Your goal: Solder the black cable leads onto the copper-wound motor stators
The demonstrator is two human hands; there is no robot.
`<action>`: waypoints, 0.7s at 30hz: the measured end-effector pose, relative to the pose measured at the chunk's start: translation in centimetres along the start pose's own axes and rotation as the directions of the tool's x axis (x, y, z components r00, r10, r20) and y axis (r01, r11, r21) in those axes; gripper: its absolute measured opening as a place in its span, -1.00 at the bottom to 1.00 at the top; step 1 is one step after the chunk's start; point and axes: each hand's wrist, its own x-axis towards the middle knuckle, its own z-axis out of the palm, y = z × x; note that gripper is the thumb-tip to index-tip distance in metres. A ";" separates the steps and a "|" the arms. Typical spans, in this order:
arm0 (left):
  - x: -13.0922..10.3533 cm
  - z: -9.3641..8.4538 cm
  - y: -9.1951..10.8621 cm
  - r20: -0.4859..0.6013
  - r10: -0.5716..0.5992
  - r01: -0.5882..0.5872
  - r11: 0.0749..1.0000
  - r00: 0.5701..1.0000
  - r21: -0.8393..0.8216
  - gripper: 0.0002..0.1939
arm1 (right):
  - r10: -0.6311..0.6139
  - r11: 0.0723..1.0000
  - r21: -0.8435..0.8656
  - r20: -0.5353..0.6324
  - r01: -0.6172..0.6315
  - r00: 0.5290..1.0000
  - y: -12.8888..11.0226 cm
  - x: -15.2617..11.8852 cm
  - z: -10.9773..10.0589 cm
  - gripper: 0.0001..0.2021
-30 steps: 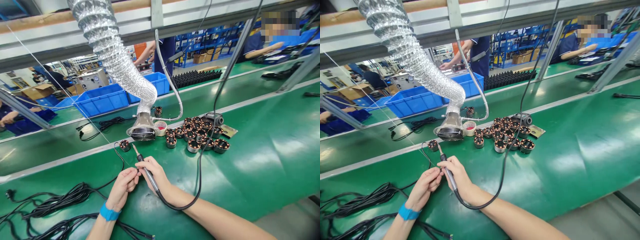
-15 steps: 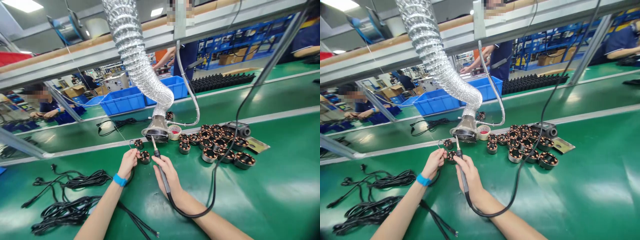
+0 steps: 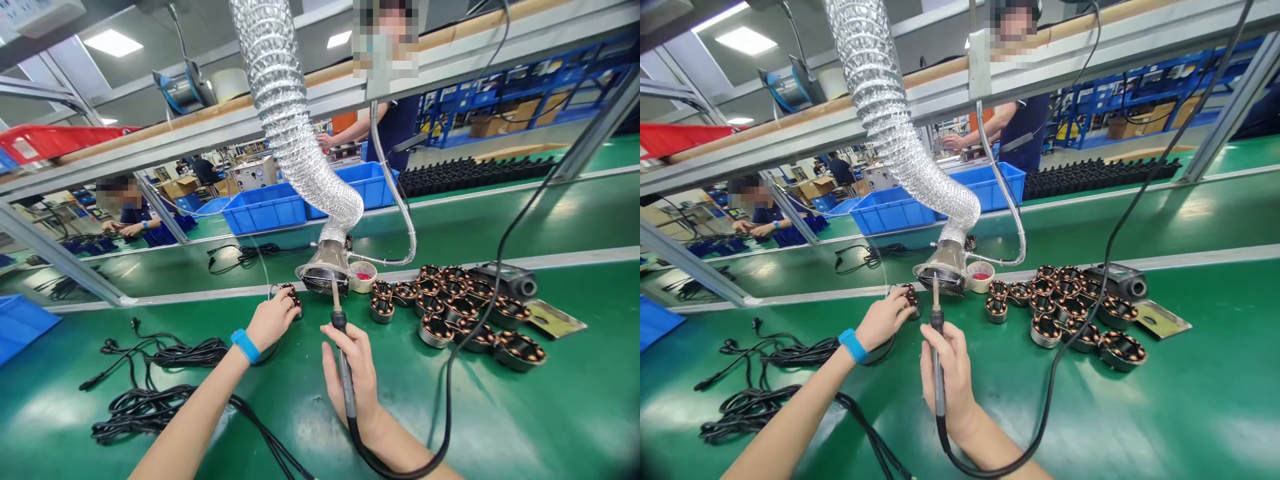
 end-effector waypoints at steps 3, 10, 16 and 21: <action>0.6 0.5 0.2 0.172 -0.037 0.002 0.980 0.984 0.200 -0.74 | -0.001 1.000 -0.015 -0.018 0.001 1.000 0.0 0.0 -0.1 -0.54; 2.2 1.0 -1.5 0.254 -0.005 -0.056 0.972 0.967 0.228 -0.63 | -0.011 0.999 -0.047 -0.012 0.010 1.000 0.4 -0.1 0.0 -0.59; 4.5 0.7 -1.9 0.237 -0.030 -0.026 0.973 0.971 0.229 -0.67 | -0.017 0.996 -0.084 -0.017 0.016 1.000 0.5 0.1 -0.1 -0.63; 9.0 -0.5 -3.1 0.167 -0.108 0.056 0.955 0.980 0.291 -0.72 | -0.031 0.995 -0.091 -0.027 0.028 0.999 0.8 0.3 -0.1 -0.65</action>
